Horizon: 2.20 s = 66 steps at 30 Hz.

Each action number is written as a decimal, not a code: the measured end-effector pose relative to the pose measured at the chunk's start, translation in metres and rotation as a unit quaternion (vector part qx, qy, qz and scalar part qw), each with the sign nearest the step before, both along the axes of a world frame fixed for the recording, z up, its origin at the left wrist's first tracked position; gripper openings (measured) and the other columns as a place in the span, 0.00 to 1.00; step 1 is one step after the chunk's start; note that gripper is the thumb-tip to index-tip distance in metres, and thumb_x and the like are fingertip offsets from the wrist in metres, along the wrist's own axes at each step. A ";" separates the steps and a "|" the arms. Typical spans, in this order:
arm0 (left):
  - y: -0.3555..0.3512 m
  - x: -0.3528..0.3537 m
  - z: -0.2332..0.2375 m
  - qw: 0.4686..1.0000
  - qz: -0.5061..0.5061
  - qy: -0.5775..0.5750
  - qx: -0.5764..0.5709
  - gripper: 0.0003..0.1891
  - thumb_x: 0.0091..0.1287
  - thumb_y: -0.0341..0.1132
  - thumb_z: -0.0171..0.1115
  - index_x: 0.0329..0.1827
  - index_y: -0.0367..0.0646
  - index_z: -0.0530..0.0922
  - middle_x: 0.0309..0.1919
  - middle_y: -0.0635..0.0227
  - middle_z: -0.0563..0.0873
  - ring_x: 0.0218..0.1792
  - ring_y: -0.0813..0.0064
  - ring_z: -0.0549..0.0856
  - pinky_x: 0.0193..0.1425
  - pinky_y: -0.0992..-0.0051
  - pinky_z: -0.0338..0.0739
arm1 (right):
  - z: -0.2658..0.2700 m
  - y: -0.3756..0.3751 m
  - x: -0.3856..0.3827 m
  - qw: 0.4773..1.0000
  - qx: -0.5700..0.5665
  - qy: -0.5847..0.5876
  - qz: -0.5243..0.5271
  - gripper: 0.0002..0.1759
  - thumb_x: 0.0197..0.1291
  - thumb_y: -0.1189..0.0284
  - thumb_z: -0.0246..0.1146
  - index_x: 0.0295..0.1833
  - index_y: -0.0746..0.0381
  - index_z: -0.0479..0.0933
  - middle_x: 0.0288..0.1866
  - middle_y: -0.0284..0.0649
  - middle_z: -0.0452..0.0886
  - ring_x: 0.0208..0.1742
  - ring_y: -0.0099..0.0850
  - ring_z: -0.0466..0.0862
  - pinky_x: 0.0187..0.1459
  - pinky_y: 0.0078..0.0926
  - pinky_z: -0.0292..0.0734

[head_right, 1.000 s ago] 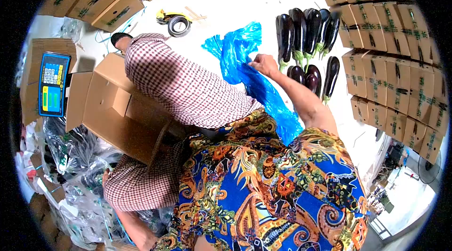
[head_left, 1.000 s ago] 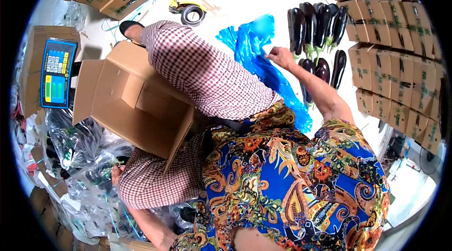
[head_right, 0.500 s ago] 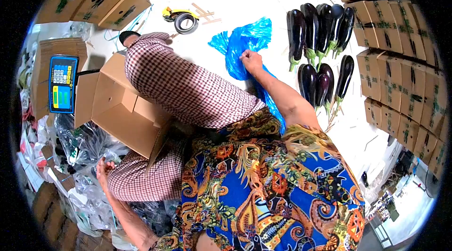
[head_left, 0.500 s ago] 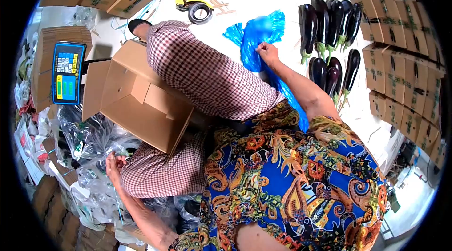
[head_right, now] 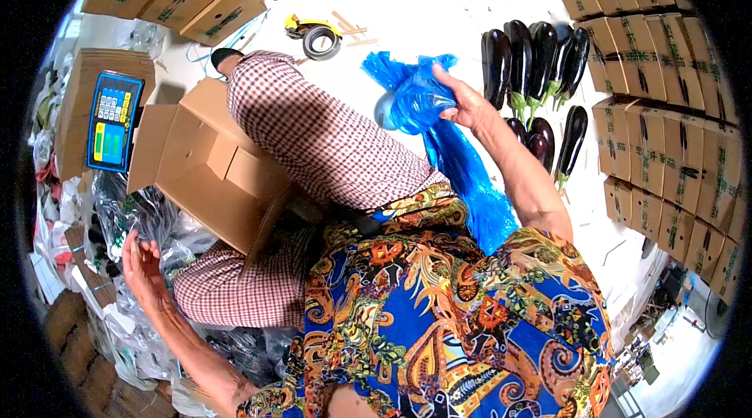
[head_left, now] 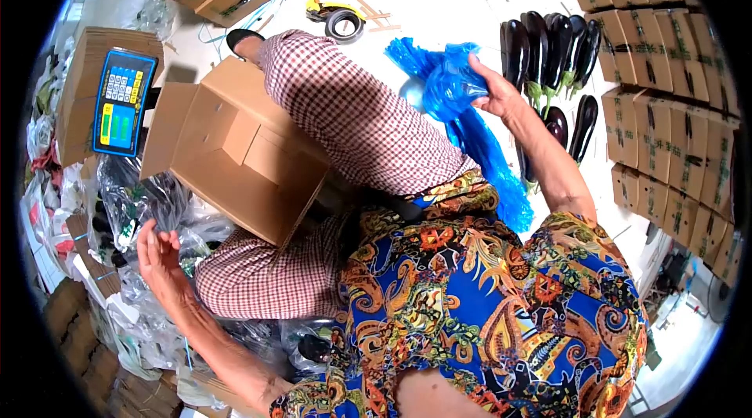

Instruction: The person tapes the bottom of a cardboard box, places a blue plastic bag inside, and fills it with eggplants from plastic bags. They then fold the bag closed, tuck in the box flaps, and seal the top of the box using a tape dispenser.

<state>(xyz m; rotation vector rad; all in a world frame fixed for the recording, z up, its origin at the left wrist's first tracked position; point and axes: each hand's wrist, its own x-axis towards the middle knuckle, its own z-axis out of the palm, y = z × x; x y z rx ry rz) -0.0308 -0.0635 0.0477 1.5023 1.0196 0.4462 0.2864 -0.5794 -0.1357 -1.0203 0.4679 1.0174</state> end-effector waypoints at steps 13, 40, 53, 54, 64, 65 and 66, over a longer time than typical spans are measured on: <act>-0.191 0.147 0.022 0.937 -0.293 -0.188 -0.038 0.24 0.63 0.30 0.65 0.62 0.34 0.72 0.50 0.52 0.83 0.49 0.70 0.82 0.55 0.69 0.77 | 0.186 0.098 0.004 0.934 0.208 -0.289 -0.045 0.17 0.68 0.72 0.59 0.60 0.65 0.71 0.54 0.42 0.81 0.54 0.33 0.83 0.58 0.39 0.80; 0.023 0.092 -0.106 0.869 -0.194 0.240 0.387 0.20 0.56 0.31 0.60 0.54 0.53 0.82 0.46 0.47 0.84 0.48 0.48 0.83 0.54 0.56 0.77 | 0.220 0.237 -0.005 0.863 0.250 -0.432 0.077 0.18 0.66 0.70 0.60 0.58 0.66 0.71 0.46 0.37 0.81 0.45 0.25 0.82 0.50 0.25 0.79; -0.049 0.189 -0.024 0.858 -0.427 -0.211 -0.192 0.52 0.56 0.62 0.69 0.73 0.34 0.57 0.68 0.41 0.66 0.69 0.59 0.69 0.72 0.67 0.64 | 0.226 0.230 -0.070 0.875 0.227 -0.356 0.237 0.27 0.60 0.77 0.57 0.66 0.69 0.68 0.56 0.40 0.79 0.52 0.27 0.80 0.58 0.27 0.73; -0.055 0.198 -0.038 0.841 -0.419 -0.230 -0.255 0.52 0.55 0.63 0.69 0.73 0.34 0.58 0.67 0.42 0.68 0.68 0.59 0.71 0.70 0.66 0.67 | 0.230 0.229 -0.070 0.878 0.233 -0.342 0.241 0.27 0.58 0.78 0.57 0.66 0.69 0.69 0.55 0.40 0.79 0.51 0.28 0.80 0.58 0.28 0.73; -0.107 0.194 -0.049 0.831 -0.477 -0.242 -0.155 0.24 0.64 0.37 0.67 0.61 0.37 0.76 0.57 0.55 0.80 0.60 0.66 0.78 0.66 0.67 0.71 | 0.214 0.214 -0.057 0.705 0.225 -0.532 0.412 0.23 0.48 0.78 0.59 0.54 0.69 0.79 0.36 0.41 0.83 0.32 0.27 0.79 0.37 0.24 0.74; -0.095 0.195 -0.060 0.845 -0.457 -0.256 -0.110 0.22 0.65 0.36 0.65 0.61 0.38 0.75 0.53 0.57 0.82 0.54 0.69 0.80 0.60 0.70 0.74 | 0.217 0.214 -0.056 0.664 0.215 -0.578 0.422 0.23 0.48 0.78 0.58 0.53 0.68 0.78 0.35 0.42 0.83 0.30 0.28 0.79 0.35 0.25 0.74; -0.083 0.196 -0.072 0.858 -0.434 -0.268 -0.063 0.21 0.67 0.35 0.62 0.61 0.38 0.74 0.49 0.60 0.84 0.49 0.72 0.82 0.54 0.74 0.78 | 0.217 0.208 -0.055 0.653 0.232 -0.564 0.450 0.23 0.49 0.78 0.57 0.55 0.68 0.78 0.35 0.43 0.83 0.29 0.29 0.80 0.33 0.25 0.75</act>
